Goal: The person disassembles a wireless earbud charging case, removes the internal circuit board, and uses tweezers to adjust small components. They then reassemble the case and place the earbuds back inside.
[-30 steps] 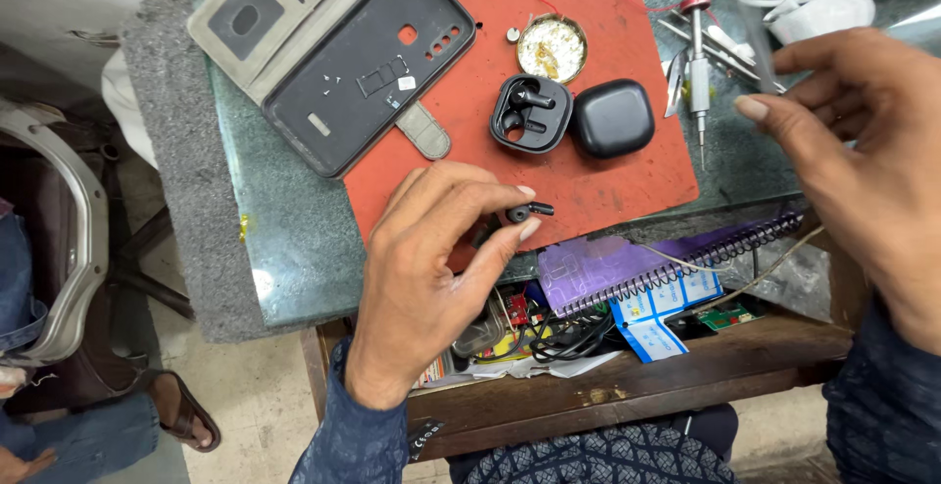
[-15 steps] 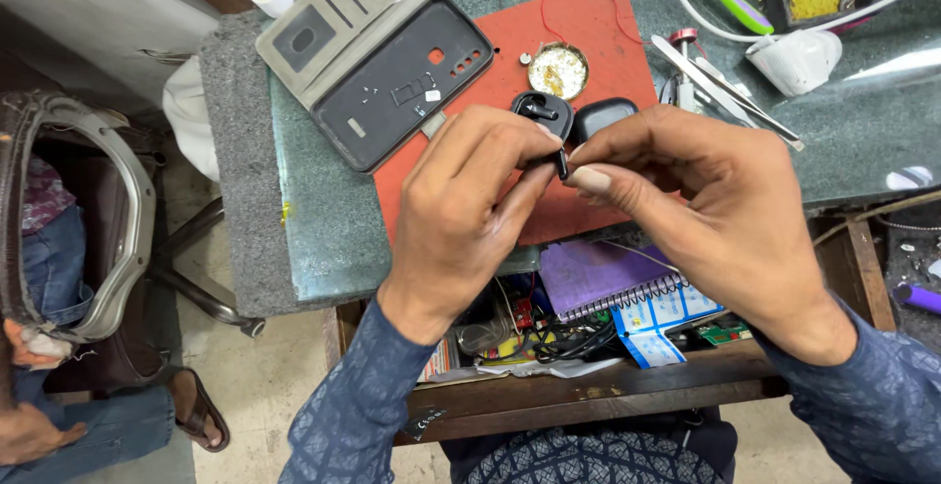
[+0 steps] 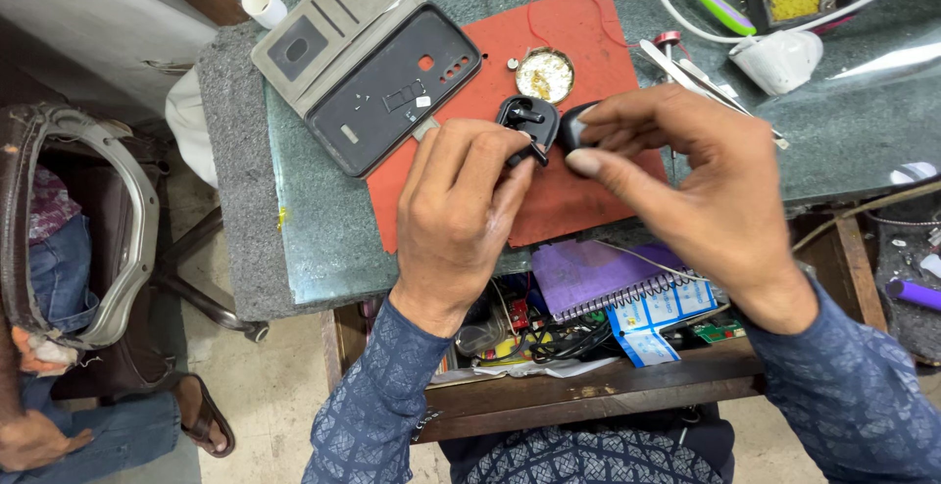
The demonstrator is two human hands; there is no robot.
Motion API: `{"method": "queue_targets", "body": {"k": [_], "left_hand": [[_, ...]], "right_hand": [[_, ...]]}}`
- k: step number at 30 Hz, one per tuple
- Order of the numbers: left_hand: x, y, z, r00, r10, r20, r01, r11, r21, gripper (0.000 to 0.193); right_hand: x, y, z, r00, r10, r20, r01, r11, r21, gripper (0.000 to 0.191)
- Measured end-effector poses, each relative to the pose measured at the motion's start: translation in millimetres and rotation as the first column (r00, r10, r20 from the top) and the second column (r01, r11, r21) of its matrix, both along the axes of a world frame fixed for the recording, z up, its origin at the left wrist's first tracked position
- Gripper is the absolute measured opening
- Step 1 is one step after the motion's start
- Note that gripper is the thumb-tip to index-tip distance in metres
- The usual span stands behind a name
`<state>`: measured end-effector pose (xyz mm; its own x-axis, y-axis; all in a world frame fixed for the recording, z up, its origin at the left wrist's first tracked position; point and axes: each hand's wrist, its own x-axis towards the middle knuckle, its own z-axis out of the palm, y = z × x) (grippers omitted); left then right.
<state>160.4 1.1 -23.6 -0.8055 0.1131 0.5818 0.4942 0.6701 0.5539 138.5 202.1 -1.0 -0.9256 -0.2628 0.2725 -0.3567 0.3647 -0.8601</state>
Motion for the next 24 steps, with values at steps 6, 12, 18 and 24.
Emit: {"method": "queue_targets", "body": {"k": [6,12,18,24], "left_hand": [[2,6,-2,0.999,0.017,-0.047,-0.019,0.999,-0.05,0.031],[0,-2,-7,0.998,0.012,-0.057,-0.012,1.0,0.004,0.049],[4,-16,-10,0.998,-0.02,0.064,0.006,0.976,0.217,0.049],[6,-26,-15,0.998,0.041,0.037,-0.047,0.983,0.176,0.042]], "right_hand": [[9,-17,-5,0.998,-0.014,-0.059,0.013,1.0,-0.012,0.019],[7,-27,-2,0.966,-0.059,-0.252,0.09,0.989,0.115,0.016],[1,-41,-2,0.845,0.054,-0.532,0.177,0.911,0.372,0.016],[3,-49,2,0.836,0.13,-0.533,0.15,0.881,0.45,0.017]]}}
